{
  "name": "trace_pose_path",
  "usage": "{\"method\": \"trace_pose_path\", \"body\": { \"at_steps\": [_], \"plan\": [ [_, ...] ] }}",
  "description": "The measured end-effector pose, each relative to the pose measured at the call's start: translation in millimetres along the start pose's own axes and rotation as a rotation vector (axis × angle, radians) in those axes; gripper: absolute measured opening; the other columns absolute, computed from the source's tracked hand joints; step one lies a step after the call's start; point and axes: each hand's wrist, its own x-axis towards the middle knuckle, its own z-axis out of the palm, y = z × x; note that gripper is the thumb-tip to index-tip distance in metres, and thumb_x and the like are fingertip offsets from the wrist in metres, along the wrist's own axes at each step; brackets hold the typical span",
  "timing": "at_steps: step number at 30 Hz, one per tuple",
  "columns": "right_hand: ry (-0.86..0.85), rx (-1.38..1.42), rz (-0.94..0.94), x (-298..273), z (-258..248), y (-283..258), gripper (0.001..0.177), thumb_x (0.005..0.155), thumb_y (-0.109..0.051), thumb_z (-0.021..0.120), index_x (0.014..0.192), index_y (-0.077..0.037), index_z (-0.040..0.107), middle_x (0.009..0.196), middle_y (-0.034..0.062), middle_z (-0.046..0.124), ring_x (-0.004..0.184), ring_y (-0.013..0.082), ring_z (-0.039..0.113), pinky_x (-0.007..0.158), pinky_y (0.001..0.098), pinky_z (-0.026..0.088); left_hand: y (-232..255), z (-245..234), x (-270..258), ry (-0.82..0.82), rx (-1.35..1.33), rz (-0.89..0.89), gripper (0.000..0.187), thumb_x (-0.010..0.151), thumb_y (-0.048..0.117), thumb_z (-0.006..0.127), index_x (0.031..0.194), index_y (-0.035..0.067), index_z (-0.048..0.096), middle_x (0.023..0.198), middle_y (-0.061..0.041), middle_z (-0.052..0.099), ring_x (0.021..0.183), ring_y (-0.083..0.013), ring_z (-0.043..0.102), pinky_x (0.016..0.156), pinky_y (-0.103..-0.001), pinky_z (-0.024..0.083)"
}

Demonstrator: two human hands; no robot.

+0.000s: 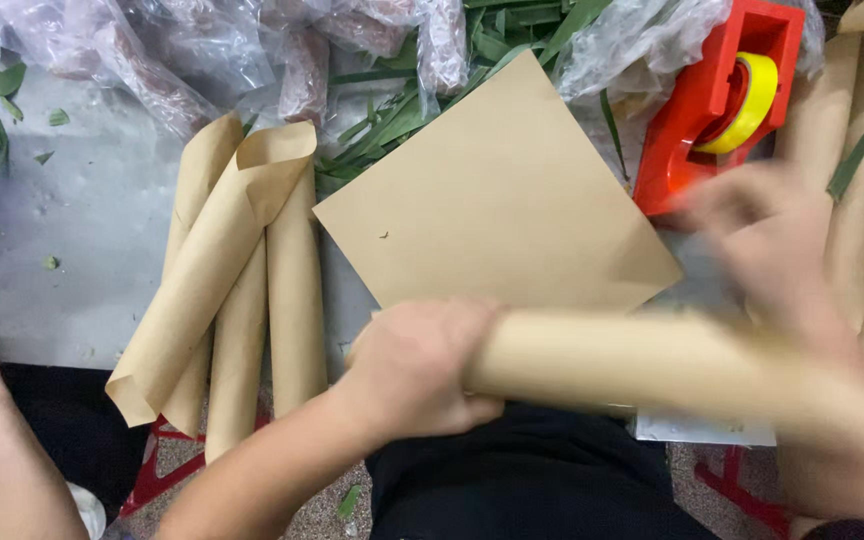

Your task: The person repeatedly wraps stacks of green leaves and small plastic-wrapped items in brown paper. They fold the paper around the contents and secure the bundle with a strip of green leaf or tape. The finished bundles are placed on the table to the left.

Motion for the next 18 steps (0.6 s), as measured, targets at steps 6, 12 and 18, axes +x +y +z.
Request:
{"method": "trace_pose_path", "body": {
  "at_steps": [6,12,18],
  "plan": [
    [0.104,-0.403,-0.006,16.7,-7.9,50.7,0.023,0.109,-0.018,0.075,0.099,0.002,0.078,0.089,0.0215,0.068,0.081,0.0319,0.065,0.073,0.0377,0.049,-38.6,27.8,2.4,-0.057,-0.893,-0.575,0.079,0.069,0.022,0.080,0.139,0.000,0.052,0.118,-0.012,0.071,0.108,-0.0216,0.069,0.095,-0.035,0.055],
    [0.209,0.041,0.135,-53.6,-1.8,58.9,0.030,0.118,-0.019,0.067,0.097,0.000,0.076,0.096,0.0097,0.070,0.093,0.0171,0.060,0.090,0.0290,0.047,-63.7,58.8,-4.6,0.010,-1.147,-0.696,0.080,0.070,0.018,0.080,0.141,-0.003,0.051,0.120,-0.015,0.069,0.108,-0.0235,0.067,0.094,-0.037,0.055],
    [0.082,0.583,0.630,-80.5,33.9,80.9,0.019,0.106,-0.023,0.063,0.097,-0.007,0.070,0.084,-0.0048,0.064,0.072,0.0081,0.056,0.068,0.0246,0.045,-70.8,62.1,-3.7,0.012,-1.117,-0.698,0.078,0.070,0.018,0.080,0.140,-0.005,0.052,0.121,-0.016,0.069,0.109,-0.0238,0.068,0.095,-0.038,0.056]
  ]
}}
